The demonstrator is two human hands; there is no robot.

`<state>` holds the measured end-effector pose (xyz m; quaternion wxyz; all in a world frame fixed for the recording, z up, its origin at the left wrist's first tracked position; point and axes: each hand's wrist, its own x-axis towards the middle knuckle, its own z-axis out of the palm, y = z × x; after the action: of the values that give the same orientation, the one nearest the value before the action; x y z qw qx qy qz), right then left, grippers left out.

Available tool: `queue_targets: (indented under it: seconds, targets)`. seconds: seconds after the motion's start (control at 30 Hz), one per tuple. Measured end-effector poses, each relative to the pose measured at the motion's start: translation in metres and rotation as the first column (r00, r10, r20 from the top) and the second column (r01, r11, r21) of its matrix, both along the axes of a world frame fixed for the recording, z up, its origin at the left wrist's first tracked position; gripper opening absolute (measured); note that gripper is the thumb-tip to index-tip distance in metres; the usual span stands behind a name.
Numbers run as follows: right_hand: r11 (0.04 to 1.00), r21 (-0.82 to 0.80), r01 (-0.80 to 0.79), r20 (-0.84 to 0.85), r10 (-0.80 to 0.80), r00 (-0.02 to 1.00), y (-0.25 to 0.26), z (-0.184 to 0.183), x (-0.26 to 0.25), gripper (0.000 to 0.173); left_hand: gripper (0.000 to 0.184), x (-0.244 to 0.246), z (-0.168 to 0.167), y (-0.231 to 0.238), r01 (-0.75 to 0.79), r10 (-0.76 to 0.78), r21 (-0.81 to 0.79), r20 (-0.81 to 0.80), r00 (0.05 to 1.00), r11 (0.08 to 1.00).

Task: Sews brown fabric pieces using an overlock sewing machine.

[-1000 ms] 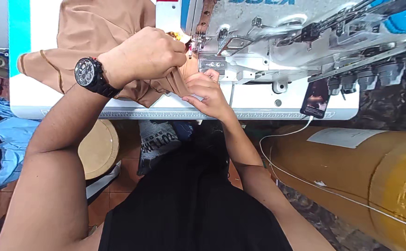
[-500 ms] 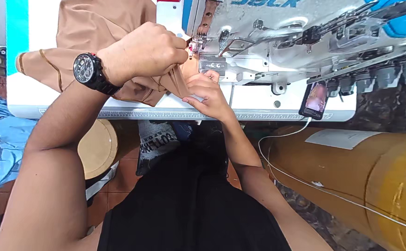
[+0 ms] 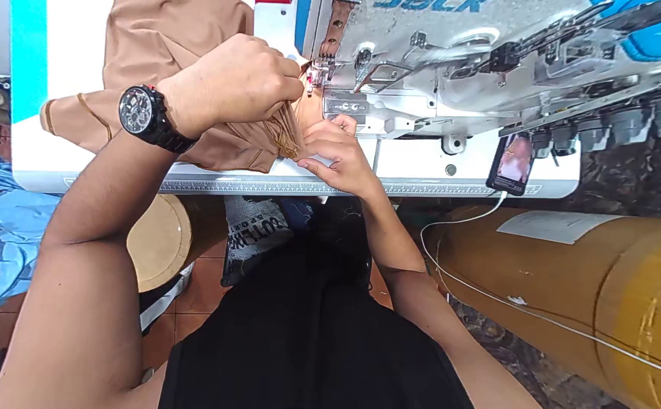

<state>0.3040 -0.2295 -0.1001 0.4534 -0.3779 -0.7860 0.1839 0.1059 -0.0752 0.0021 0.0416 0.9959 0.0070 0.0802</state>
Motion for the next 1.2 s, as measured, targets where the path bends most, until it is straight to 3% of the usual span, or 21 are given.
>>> queue_targets:
  seconds: [0.4, 0.6, 0.67, 0.73, 0.8, 1.0, 1.2]
  targets:
    - [0.999, -0.022, -0.048, -0.095, 0.046, 0.994, 0.0, 0.01, 0.003, 0.019, 0.031, -0.018, 0.0, -0.014, -0.093, 0.095, -0.055, 0.029, 0.995, 0.994]
    - [0.997, -0.033, -0.077, -0.192, 0.069, 0.979, 0.004, 0.024, 0.003, 0.019, 0.071, -0.028, -0.001, -0.042, -0.193, 0.205, -0.116, 0.106, 0.973, 0.974]
    - [0.997, -0.033, -0.074, -0.188, 0.067, 0.98, 0.001, 0.02, 0.003, 0.017, 0.059, -0.023, -0.017, -0.062, -0.283, 0.293, -0.108, 0.096, 0.951, 0.953]
    - [0.998, -0.024, -0.05, -0.15, 0.046, 0.988, -0.004, 0.016, 0.002, 0.015, 0.034, -0.018, -0.041, -0.076, -0.362, 0.366, -0.055, 0.198, 0.909, 0.931]
    - [1.0, 0.008, -0.017, -0.091, 0.017, 0.996, -0.007, 0.014, 0.003, 0.013, 0.022, -0.019, -0.051, -0.077, -0.389, 0.382, -0.039, 0.304, 0.873, 0.92]
    - [0.997, 0.061, 0.055, -0.015, -0.054, 0.998, -0.01, 0.014, 0.007, 0.011, 0.033, -0.021, -0.052, -0.056, -0.28, 0.249, 0.053, 0.318, 0.915, 0.959]
    - [0.988, 0.077, 0.131, 0.074, -0.136, 0.988, 0.001, 0.016, 0.007, 0.01, 0.038, -0.014, -0.051, -0.038, -0.288, 0.272, 0.019, 0.27, 0.924, 0.958]
